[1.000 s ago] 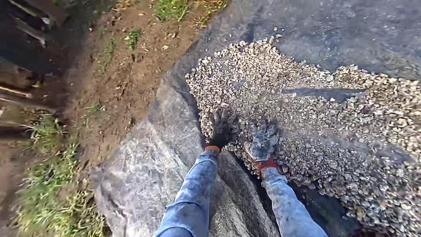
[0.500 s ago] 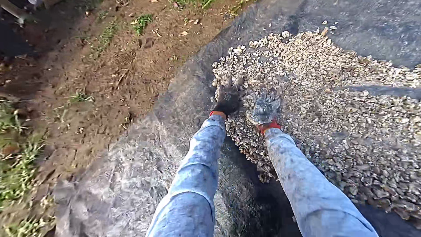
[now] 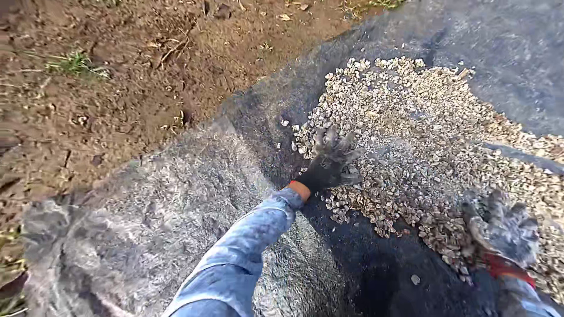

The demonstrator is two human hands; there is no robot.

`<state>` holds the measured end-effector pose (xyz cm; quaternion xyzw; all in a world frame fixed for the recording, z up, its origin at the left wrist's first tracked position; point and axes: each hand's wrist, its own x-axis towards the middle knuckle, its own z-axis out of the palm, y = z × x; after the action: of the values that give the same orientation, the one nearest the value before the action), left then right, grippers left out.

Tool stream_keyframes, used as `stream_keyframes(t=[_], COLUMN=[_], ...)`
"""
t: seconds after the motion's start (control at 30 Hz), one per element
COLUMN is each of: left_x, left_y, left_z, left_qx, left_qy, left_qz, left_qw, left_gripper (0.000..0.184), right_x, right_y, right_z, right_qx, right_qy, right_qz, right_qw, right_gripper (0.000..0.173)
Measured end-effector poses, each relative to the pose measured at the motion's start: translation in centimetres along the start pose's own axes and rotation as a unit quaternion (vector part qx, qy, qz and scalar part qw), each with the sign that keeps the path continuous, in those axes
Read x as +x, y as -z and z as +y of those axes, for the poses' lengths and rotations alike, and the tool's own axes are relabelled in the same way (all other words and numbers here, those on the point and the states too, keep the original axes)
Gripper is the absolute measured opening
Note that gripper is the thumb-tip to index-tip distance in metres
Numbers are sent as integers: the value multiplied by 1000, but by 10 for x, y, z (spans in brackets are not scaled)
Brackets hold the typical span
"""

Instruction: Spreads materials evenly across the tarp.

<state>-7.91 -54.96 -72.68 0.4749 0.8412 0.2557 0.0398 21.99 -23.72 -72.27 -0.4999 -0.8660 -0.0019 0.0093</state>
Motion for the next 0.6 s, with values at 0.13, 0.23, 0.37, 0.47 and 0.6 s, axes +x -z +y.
stream_keyframes(t=[0.13,0.23,0.37,0.47,0.6], left_x=[85,113,82,21,-69], left_y=[-46,-26,4,10,5], left_z=[-56,-77,-88,-114,-144], left_qx=[36,27,24,88,118], left_qy=[-50,16,5,-32,-31], left_qz=[-14,-14,-31,-24,38], left_qw=[998,999,999,995,992], left_gripper=[72,78,67,58,56], right_x=[-46,-70,-70,-94,-139], right_y=[-2,-18,-29,-23,-48], right_z=[-54,-138,-222,-253,-278], right_qx=[49,109,127,175,205], right_qy=[19,133,203,136,300], right_qz=[-47,-8,-65,-291,-180], right_qw=[997,985,969,931,914], right_gripper=[64,72,76,61,77])
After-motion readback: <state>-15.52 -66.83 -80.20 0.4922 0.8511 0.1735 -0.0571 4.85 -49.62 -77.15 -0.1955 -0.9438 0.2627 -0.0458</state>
